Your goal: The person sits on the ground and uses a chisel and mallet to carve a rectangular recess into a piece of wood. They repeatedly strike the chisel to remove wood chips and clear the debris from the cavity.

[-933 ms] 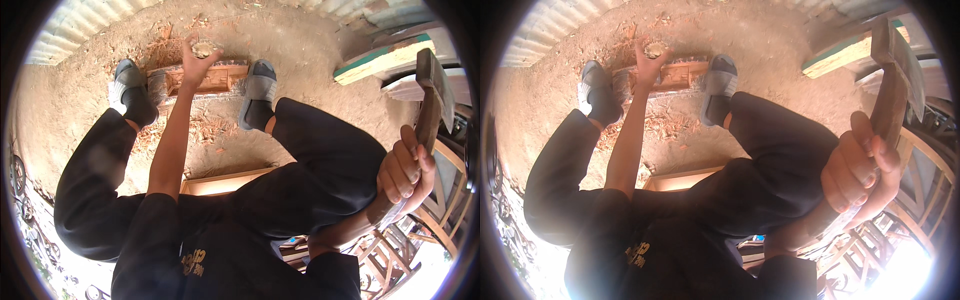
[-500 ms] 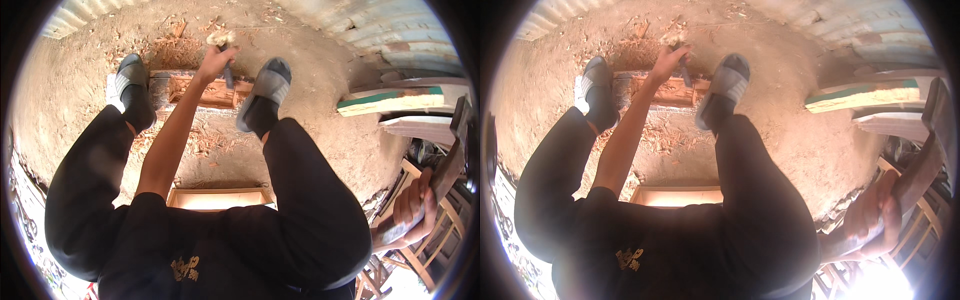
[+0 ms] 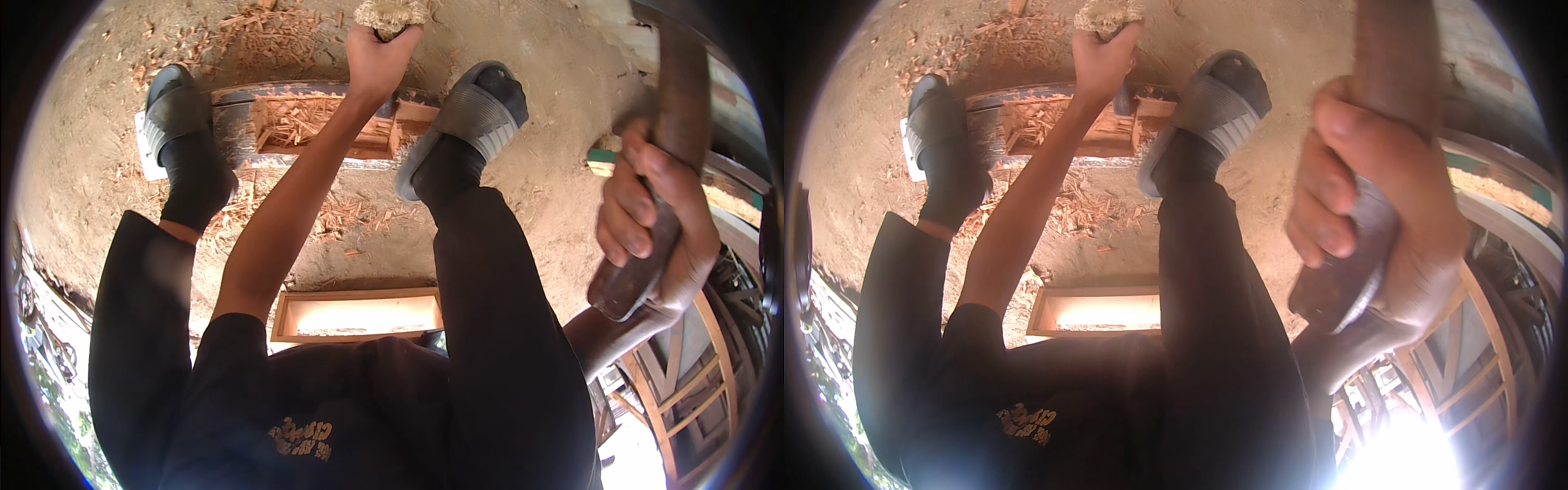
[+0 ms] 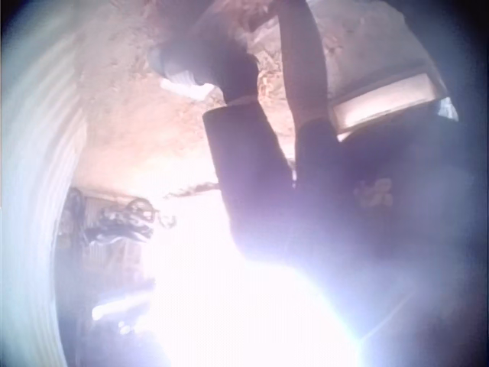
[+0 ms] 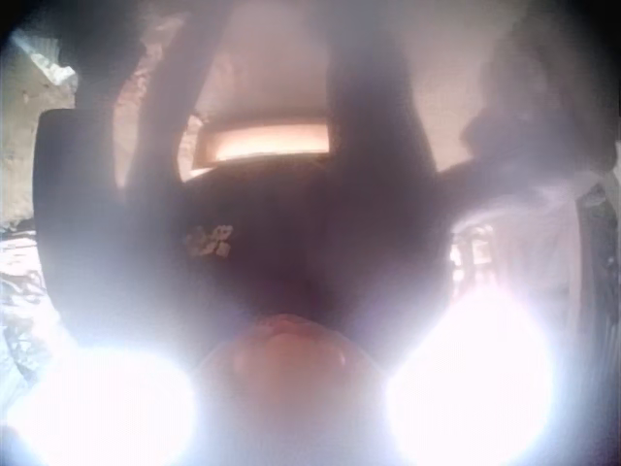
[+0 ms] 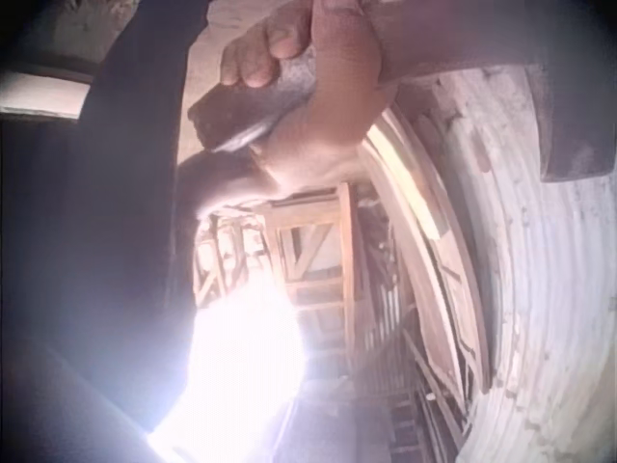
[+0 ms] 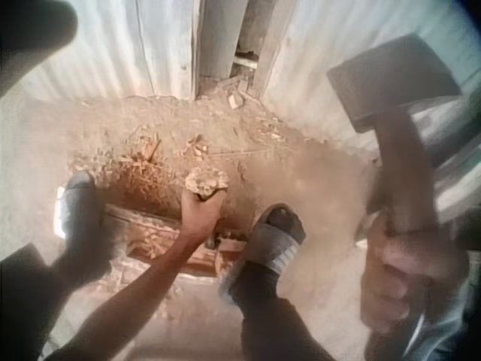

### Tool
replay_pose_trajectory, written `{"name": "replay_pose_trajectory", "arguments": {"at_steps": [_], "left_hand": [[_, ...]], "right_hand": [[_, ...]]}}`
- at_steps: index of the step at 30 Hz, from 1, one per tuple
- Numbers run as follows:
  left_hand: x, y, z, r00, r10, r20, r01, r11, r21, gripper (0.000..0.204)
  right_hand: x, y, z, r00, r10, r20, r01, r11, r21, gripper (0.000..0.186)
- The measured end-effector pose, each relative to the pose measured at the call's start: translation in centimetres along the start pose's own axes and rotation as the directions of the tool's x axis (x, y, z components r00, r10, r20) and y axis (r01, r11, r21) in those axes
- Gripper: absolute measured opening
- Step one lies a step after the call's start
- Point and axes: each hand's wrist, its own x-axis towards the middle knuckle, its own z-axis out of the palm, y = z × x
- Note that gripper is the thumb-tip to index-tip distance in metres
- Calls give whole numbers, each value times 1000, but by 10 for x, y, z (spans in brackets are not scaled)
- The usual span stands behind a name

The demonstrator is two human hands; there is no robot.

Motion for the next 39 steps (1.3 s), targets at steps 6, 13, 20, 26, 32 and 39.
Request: {"name": "replay_pose_trajectory", "arguments": {"at_steps": [6,13,20,26,32,39], "left_hand": [[0,-6,17,990,126,-63,-125,992,24,22],[3,-10,29,972,103,-211,-70,985,159,14],[-2,-10,26,971,-11,-238,59,979,197,25],[3,-12,33,961,149,-233,-93,968,234,24],[-1,-11,46,974,133,-181,-81,960,269,20],[-6,0,37,952,223,-209,-134,919,370,16]], "right_hand": [[9,17,16,996,59,-67,-64,995,-80,22],[15,16,10,993,117,-24,-120,980,-156,17],[50,23,1,984,130,124,-62,893,-445,21],[61,-54,-20,950,117,291,28,892,-452,34],[77,-39,-4,937,-31,348,206,853,-480,27],[91,22,9,903,227,366,3,846,-533,22]]}}
